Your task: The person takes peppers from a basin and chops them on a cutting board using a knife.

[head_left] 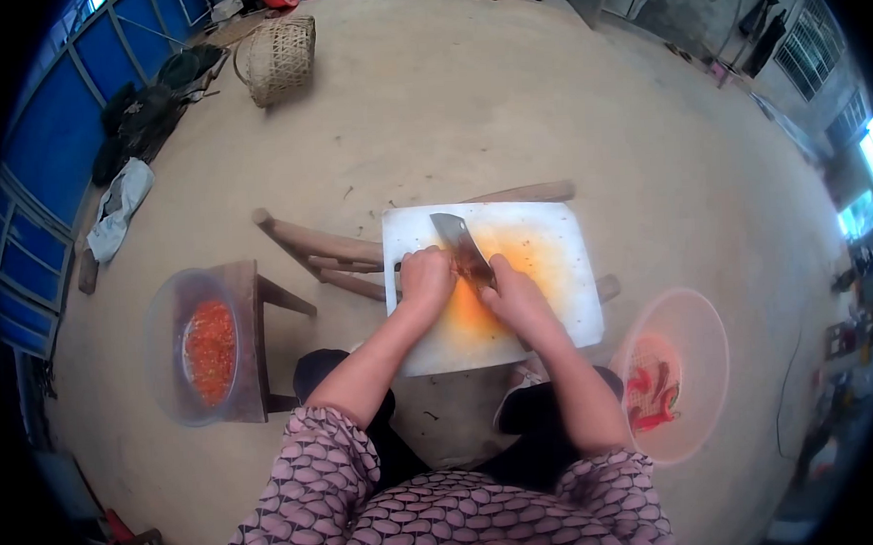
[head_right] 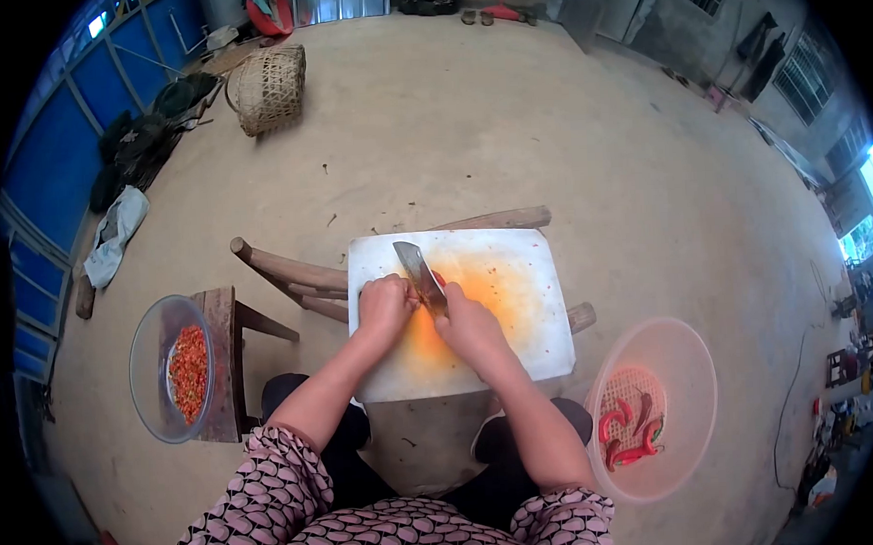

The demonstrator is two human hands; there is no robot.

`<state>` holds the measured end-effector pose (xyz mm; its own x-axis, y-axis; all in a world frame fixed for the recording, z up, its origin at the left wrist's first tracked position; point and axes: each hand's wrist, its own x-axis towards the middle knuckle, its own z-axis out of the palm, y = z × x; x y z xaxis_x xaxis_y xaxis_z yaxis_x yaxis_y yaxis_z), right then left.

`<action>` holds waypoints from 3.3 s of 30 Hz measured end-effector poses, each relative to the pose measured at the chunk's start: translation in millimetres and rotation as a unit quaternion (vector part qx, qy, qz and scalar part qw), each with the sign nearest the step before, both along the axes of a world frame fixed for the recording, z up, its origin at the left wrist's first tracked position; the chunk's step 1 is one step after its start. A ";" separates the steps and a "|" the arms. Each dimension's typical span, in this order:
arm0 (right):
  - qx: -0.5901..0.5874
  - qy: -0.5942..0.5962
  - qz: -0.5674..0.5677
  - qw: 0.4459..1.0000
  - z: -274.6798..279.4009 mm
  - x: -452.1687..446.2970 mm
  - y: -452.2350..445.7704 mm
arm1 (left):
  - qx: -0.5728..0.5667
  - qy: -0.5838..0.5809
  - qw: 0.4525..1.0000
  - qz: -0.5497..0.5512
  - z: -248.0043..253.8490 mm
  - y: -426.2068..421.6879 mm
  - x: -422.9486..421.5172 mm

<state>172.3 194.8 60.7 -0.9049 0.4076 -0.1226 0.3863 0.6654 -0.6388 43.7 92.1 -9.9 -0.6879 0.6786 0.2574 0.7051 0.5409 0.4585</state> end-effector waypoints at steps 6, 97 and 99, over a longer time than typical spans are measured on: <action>0.060 -0.046 -0.009 0.997 10.1 -6.5 -17.6 | 0.010 0.018 1.000 -0.014 1.6 0.6 0.6; 0.149 -0.022 0.010 0.989 -3.9 -7.9 5.9 | 0.135 0.136 0.966 -0.176 41.1 9.9 -36.7; 0.159 -0.025 0.009 0.987 5.4 0.8 1.5 | 0.107 0.151 0.968 -0.171 42.6 4.4 -32.0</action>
<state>173.1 196.3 66.1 -0.9082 0.4170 -0.0363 0.3988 0.8358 -0.3772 11.7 96.5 32.7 -0.3030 0.7628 0.5713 0.9459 0.1674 0.2781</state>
